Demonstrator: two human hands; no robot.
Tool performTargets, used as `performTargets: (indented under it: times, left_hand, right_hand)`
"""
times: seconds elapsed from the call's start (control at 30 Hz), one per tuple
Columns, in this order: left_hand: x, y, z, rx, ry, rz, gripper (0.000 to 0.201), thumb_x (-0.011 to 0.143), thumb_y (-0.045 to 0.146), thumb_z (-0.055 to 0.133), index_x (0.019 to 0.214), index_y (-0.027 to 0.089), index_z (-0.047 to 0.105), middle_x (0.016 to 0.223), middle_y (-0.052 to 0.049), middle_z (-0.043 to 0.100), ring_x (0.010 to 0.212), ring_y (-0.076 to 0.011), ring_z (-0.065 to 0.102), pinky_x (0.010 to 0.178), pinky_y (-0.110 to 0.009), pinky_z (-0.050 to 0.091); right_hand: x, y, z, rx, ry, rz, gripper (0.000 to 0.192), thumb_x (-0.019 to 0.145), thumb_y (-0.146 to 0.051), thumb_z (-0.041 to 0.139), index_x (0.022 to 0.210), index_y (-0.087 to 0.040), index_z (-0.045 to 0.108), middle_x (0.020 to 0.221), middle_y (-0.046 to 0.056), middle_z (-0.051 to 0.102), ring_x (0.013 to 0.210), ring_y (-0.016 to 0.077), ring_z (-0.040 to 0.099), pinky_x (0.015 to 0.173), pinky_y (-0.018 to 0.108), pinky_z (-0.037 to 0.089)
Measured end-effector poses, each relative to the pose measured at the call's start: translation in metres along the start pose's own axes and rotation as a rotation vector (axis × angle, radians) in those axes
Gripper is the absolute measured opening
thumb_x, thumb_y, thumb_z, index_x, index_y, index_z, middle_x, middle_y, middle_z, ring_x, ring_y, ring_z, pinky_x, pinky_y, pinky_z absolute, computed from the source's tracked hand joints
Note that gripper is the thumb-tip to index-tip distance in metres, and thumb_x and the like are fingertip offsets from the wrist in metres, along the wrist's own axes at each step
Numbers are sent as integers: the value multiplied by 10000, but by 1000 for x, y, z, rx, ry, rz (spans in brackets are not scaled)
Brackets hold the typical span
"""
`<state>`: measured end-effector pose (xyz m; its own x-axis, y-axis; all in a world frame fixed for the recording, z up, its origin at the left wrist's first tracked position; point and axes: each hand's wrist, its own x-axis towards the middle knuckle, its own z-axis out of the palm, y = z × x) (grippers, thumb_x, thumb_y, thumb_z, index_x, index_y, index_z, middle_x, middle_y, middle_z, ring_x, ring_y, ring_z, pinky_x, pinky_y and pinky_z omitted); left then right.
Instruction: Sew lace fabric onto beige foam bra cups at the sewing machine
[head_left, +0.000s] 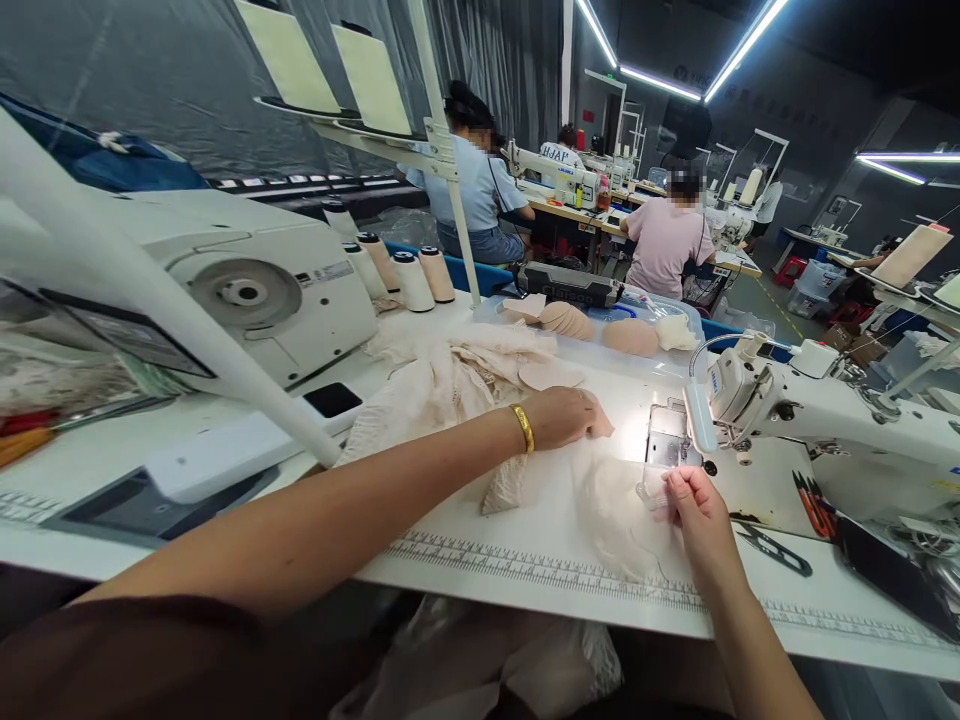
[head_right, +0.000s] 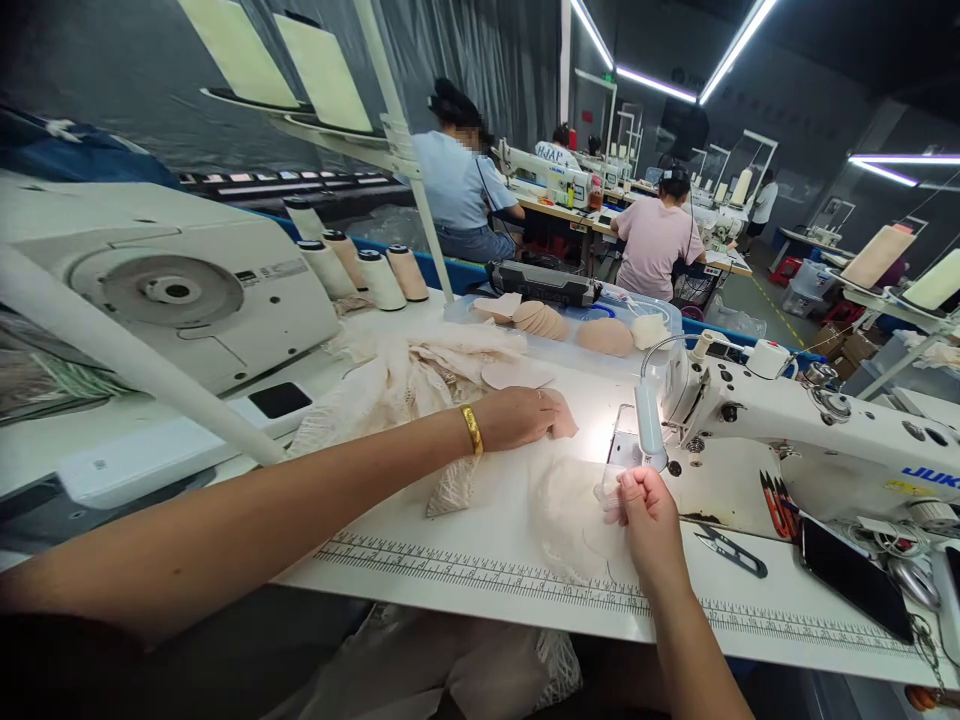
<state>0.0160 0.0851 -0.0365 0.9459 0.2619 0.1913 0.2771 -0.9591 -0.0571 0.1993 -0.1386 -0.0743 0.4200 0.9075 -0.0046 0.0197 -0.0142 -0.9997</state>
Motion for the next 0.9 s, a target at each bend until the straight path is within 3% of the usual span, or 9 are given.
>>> performTargets:
  times: [0.13, 0.23, 0.4, 0.47, 0.53, 0.6, 0.73, 0.83, 0.9]
  left_hand:
    - [3, 17, -35, -145, 184, -72, 228, 979, 158, 430, 1066, 142, 641, 1091, -111, 709, 998, -230, 632, 898, -347, 473]
    - [3, 45, -53, -450, 67, 49, 198, 1021, 267, 464, 1044, 185, 642, 999, -47, 726, 892, -185, 652, 804, -272, 469]
    - [6, 84, -44, -518, -187, 84, 149, 914, 316, 697, 879, 187, 632, 820, -10, 700, 751, -180, 645, 639, -248, 415]
    - [8, 89, -38, -522, -111, 67, 235, 847, 327, 772, 967, 185, 629, 928, -36, 712, 834, -206, 660, 696, -265, 452]
    - [11, 89, -39, -547, 10, 121, 531, 744, 349, 855, 1170, 181, 585, 1162, -93, 690, 1034, -257, 646, 840, -311, 487]
    - [12, 87, -45, -576, 4, 207, 667, 706, 338, 872, 1268, 202, 541, 1230, -85, 671, 1116, -263, 624, 895, -318, 487]
    - [14, 81, -60, -511, -154, 128, 167, 829, 242, 717, 942, 219, 596, 760, 55, 659, 683, -152, 614, 582, -239, 407]
    - [9, 77, -60, -256, 73, 36, 95, 855, 157, 633, 852, 206, 551, 706, 42, 631, 620, -156, 562, 584, -277, 366]
    - [3, 77, -52, -52, 188, 68, 88, 885, 135, 605, 851, 200, 557, 739, 11, 650, 661, -179, 575, 637, -311, 384]
  right_hand:
    - [-6, 2, -8, 27, -14, 32, 433, 937, -647, 568, 979, -227, 666, 810, 15, 672, 730, 174, 567, 706, 295, 436]
    - [-9, 0, -12, 93, -30, 26, 483, 952, -674, 519, 1009, -222, 681, 852, 38, 687, 759, 185, 615, 706, 300, 454]
    - [-16, -15, -8, -80, -81, -108, 406, 915, -600, 635, 1039, -217, 685, 844, 37, 686, 787, 195, 650, 736, 311, 504]
    - [-21, -24, -3, -237, -73, -200, 282, 913, -493, 675, 995, -223, 685, 788, 12, 668, 753, 182, 642, 715, 293, 504]
    - [-26, -34, 0, -394, -70, -331, 180, 947, -399, 635, 964, -229, 688, 769, 2, 667, 712, 169, 631, 682, 279, 500]
    - [-29, -43, 1, -538, -94, -501, 127, 975, -311, 587, 979, -236, 690, 799, 11, 692, 704, 168, 637, 658, 279, 499]
    - [-24, -52, -3, -709, 27, -870, 199, 983, -154, 540, 1077, -252, 685, 893, 53, 732, 805, 196, 682, 703, 318, 528]
    - [-10, -45, -8, -767, 155, -1067, 321, 957, -65, 534, 1160, -266, 679, 977, 72, 745, 890, 200, 703, 777, 323, 546]
    - [4, -34, -14, -846, 114, -1116, 347, 956, -50, 520, 1189, -256, 675, 1046, 84, 747, 961, 208, 704, 826, 321, 546]
